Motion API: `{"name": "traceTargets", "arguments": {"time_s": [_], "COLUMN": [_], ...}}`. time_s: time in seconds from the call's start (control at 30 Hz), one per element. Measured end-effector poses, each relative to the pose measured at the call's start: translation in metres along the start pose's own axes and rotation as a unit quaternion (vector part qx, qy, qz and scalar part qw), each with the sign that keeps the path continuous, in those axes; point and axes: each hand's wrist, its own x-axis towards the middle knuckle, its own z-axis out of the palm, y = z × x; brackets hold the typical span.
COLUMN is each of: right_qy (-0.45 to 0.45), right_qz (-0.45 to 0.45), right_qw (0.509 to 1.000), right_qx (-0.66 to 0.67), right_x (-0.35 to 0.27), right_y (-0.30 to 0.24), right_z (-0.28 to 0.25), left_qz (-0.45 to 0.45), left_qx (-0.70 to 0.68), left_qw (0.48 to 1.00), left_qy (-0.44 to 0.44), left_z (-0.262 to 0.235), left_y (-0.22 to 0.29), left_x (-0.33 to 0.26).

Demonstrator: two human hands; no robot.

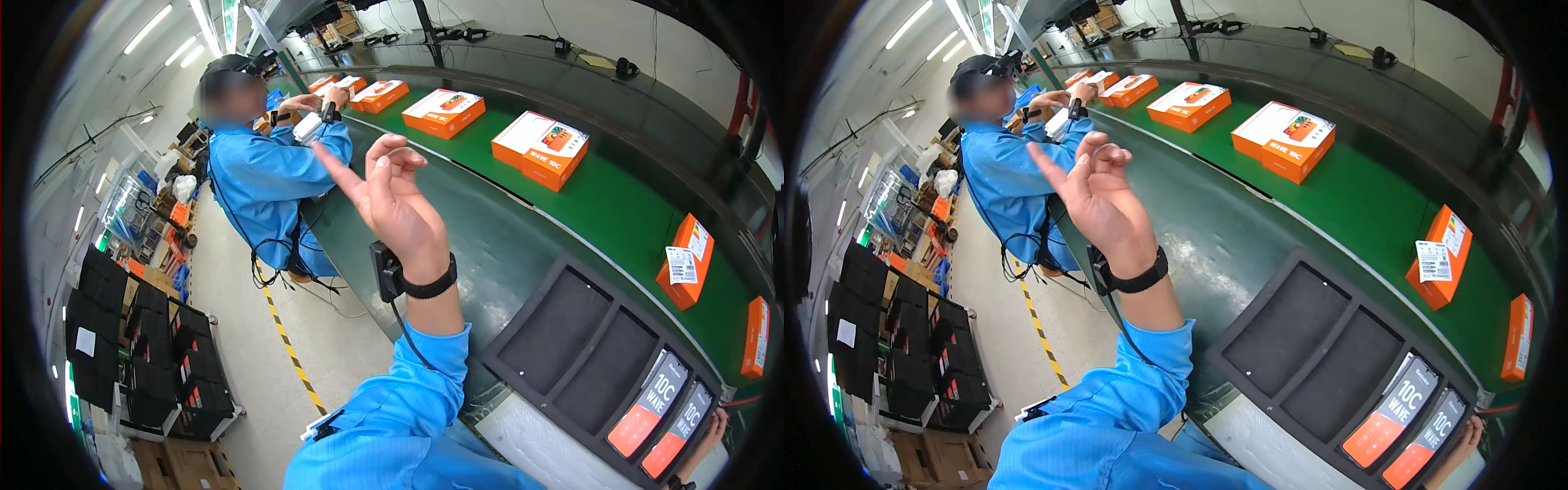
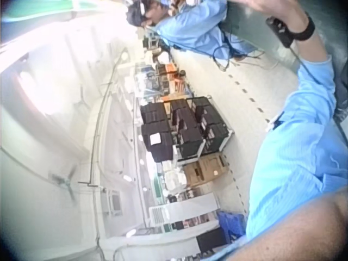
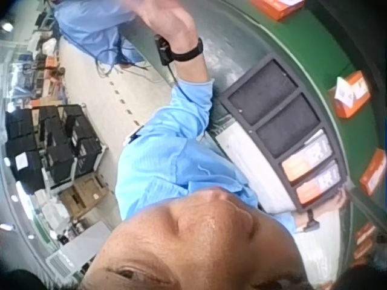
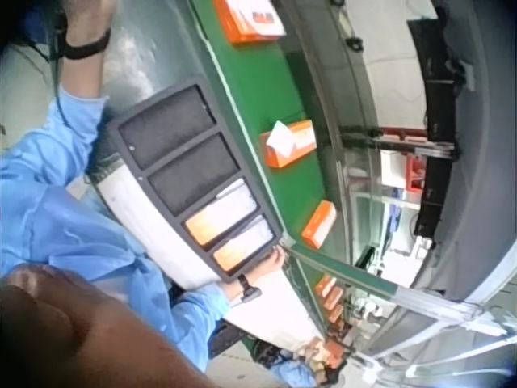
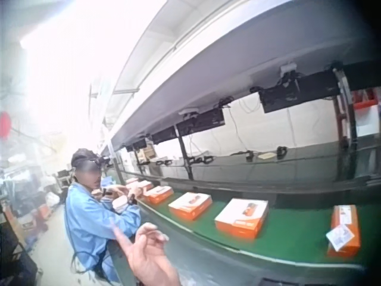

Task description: Sorting and packing smartphones into boxes on an assembly line conveyor belt.

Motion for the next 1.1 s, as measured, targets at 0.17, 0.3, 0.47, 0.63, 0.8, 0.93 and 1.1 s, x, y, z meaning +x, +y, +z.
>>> {"name": "traceTargets", "arguments": {"time_s": [0.17,0.3,0.47,0.63,0.8,0.93,1.1], "right_qy": [0.067,-0.003,0.058,0.109,0.029,-0.052,-0.086], "right_qz": [-0.052,-0.021,-0.033,-0.109,-0.136,-0.023,0.044], "right_qw": [0.970,1.000,0.997,0.986,0.990,0.991,0.995], "right_qx": [-0.229,-0.018,0.049,0.060,0.012,-0.118,0.022], "right_x": [-0.033,0.021,-0.012,-0.042,-0.073,-0.094,-0.101], "right_y": [-0.081,-0.003,-0.027,-0.086,-0.107,-0.061,-0.068], "right_z": [0.069,0.024,0.017,0.038,0.069,0.061,0.089], "left_qz": [-0.093,-0.211,-0.415,-0.489,-0.486,-0.118,-0.256], "left_qx": [-0.023,0.012,0.163,0.080,0.168,0.373,0.548], "left_qw": [0.992,0.936,0.790,0.720,0.669,0.683,0.686], "left_qy": [-0.080,-0.282,-0.421,-0.486,-0.537,-0.616,-0.404], "left_z": [0.023,0.025,0.029,0.051,0.079,0.088,-0.084], "left_y": [-0.003,0.006,0.034,0.091,0.071,0.071,-0.001], "left_x": [-0.014,-0.058,-0.187,-0.277,-0.329,-0.321,-0.182]}}
